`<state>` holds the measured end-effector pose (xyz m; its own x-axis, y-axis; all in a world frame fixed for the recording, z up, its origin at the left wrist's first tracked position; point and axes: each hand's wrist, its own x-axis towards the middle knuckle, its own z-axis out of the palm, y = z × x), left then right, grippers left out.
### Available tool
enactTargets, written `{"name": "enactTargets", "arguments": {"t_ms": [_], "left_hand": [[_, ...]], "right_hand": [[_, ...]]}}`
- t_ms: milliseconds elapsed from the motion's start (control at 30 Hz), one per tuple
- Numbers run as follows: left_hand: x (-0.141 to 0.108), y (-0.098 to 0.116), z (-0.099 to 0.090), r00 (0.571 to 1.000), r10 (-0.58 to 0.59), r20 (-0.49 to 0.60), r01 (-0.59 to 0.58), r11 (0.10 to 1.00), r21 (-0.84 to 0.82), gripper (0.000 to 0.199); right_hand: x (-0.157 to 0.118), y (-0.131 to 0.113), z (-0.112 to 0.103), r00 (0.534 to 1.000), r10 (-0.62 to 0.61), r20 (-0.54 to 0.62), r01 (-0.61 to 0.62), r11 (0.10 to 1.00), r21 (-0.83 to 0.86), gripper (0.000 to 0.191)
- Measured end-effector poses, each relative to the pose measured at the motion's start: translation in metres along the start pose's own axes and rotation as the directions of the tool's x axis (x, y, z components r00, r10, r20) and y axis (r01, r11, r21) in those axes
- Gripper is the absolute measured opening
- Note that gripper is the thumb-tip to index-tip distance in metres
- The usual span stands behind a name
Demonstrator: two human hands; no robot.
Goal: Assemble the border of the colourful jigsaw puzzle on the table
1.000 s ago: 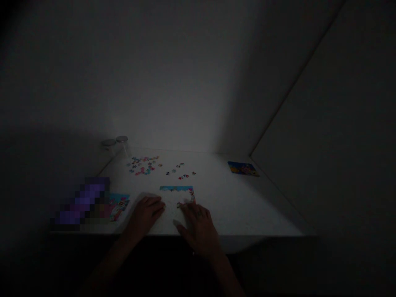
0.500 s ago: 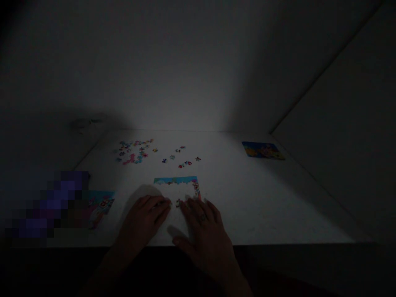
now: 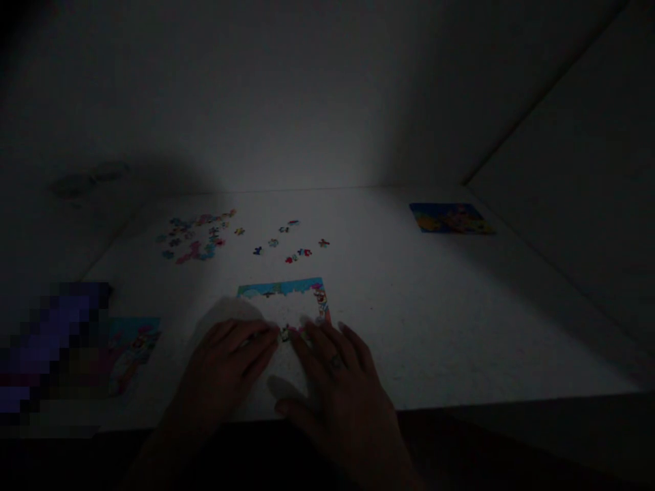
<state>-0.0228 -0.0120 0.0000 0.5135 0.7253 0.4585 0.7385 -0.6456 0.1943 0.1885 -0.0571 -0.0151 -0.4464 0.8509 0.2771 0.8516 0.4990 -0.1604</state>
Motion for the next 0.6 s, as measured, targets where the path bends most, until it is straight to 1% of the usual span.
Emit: {"name": "enactTargets", "arguments": {"t_ms": [133,233,333,467,600], "left_hand": [[-0.0011,-0.0009,0.0004,1.000,-0.010,0.016,0.011,1.000,-0.027,0.027],[-0.0019,-0.0010,-0.0001,0.999,-0.010,0.033,0.011,0.999,-0.031,0.027],[-0.0022,-0.0005,-0.0003,0.999,-0.020,0.043,0.021,1.000,-0.019,0.026],[-0.0024,0.0001,0.0012,0.999,-0.027,0.043,0.027,1.000,0.002,0.023],[-0.0035,-0.0003,0.0035,0.999,-0.026,0.034,0.025,1.000,0.016,0.020]], "right_hand": [[0.0006,-0.0009,-0.0013,1.000,0.021,0.005,-0.022,0.999,0.025,0.075],[0.0015,-0.0012,-0.0025,1.000,0.014,-0.005,-0.014,1.000,0.024,0.075],[0.0015,-0.0017,-0.0025,1.000,0.018,-0.015,-0.017,0.999,0.045,0.075],[0.0004,-0.0033,-0.0020,0.998,0.059,-0.028,-0.056,0.993,0.107,0.073],[0.0003,-0.0046,-0.0030,0.997,0.071,-0.013,-0.069,0.989,0.129,0.070]]}}
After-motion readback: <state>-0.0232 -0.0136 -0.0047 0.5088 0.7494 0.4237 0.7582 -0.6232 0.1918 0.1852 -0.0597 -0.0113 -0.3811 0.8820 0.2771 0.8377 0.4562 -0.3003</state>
